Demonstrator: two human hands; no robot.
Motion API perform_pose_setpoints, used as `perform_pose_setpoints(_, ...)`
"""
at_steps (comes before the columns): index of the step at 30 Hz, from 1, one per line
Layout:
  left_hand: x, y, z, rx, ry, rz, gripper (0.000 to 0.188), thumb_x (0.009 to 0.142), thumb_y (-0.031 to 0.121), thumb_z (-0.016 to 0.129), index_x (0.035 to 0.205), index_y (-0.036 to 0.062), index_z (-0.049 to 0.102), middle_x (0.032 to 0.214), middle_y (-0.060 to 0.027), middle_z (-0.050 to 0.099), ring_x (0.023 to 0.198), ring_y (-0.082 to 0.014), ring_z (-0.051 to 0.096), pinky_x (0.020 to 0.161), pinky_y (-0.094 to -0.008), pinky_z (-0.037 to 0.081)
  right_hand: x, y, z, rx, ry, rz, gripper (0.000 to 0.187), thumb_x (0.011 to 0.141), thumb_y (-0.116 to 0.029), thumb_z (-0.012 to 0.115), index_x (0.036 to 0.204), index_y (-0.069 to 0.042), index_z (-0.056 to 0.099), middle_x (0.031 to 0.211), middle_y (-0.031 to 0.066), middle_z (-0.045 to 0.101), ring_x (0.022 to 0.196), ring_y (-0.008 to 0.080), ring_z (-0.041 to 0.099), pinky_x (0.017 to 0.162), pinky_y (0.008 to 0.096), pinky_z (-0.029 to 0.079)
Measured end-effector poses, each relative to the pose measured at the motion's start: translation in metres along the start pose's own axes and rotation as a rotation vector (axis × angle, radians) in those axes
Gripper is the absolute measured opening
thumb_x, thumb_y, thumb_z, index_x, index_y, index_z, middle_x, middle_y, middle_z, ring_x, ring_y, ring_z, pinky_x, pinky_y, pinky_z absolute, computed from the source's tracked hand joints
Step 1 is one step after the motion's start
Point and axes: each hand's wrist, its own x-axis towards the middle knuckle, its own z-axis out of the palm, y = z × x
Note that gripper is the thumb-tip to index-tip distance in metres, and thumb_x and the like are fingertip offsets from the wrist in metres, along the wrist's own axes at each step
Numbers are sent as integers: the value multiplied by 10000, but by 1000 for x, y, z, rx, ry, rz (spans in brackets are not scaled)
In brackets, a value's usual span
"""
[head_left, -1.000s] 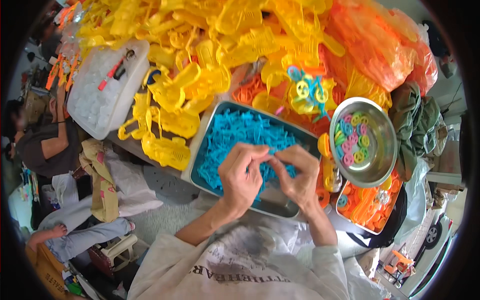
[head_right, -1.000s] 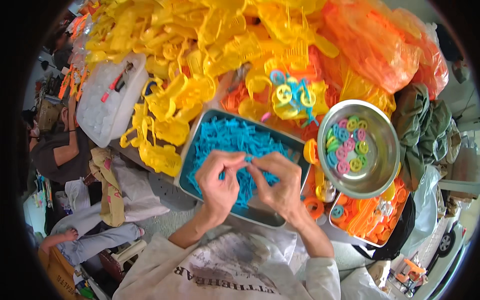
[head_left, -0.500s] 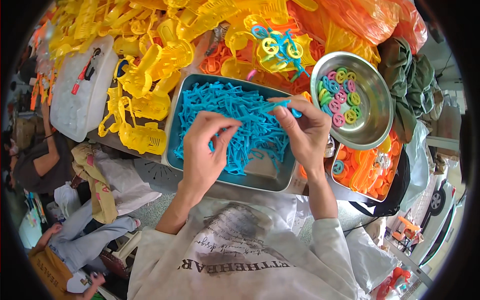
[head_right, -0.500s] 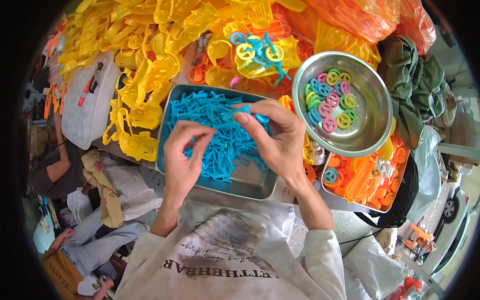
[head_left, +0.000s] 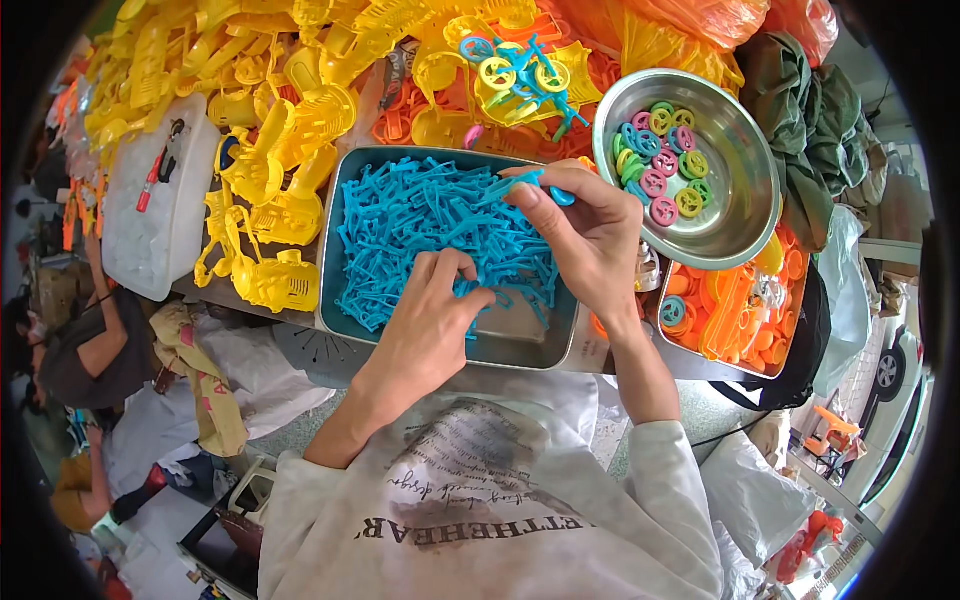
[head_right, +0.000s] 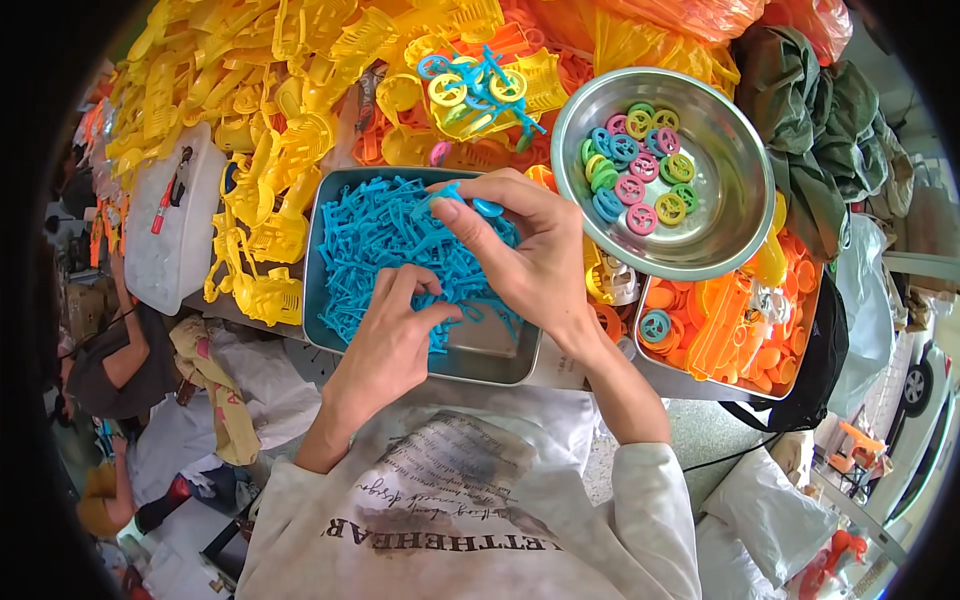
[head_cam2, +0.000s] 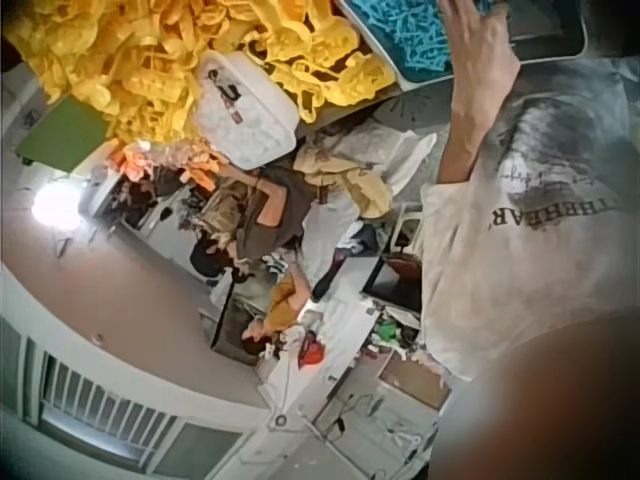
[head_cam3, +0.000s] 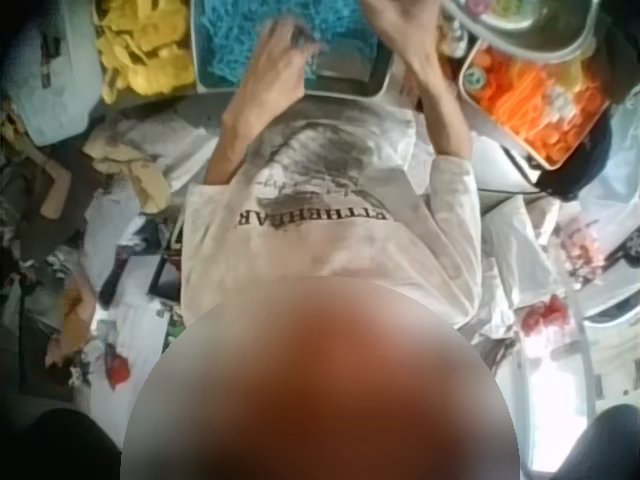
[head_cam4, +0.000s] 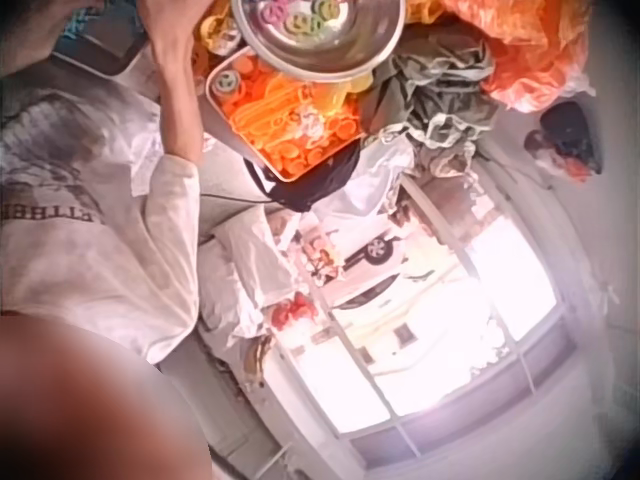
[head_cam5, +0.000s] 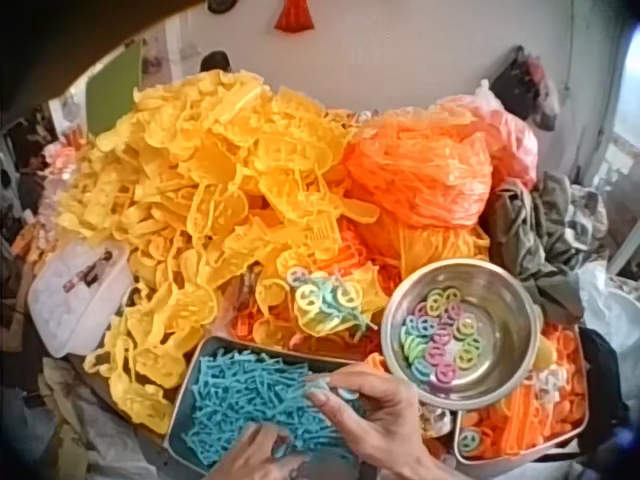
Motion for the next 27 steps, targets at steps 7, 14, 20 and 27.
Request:
perform_pose_setpoints(7,5,9,6,98,-78,-71,182,660,-22,701,831,12,649,1037,-141,467,984,-298,453,843,-363,419,1,0,1,-80,-46,-82,156,853,-25,694,991,48,684,972,143,686,863,158,632,762,271,502)
perform_pose_setpoints(14,7,3,-3,-184,150,-9,143,744,-5,721,812,2,596,932,-76,551,833,-221,555,733,-336,463,0,-7,-2,-207,-104,-15,121,850,-20,693,956,37,691,972,126,690,884,149,625,773,269,491)
perform_pose_setpoints(20,24,-13,-29,-958,573,-198,172,947,72,581,1082,8,497,866,-74,599,723,-95,580,595,-197,460,1,-12,-4,-327,-220,25,138,811,-69,727,913,20,700,846,110,681,782,161,637,705,280,494)
perform_pose_setpoints(27,39,-13,-33,-1090,446,-150,181,971,141,568,1095,11,551,834,-67,592,673,-89,536,578,-228,474,4,-10,0,-376,-324,41,154,767,-61,737,895,17,702,825,121,680,740,208,636,673,316,493)
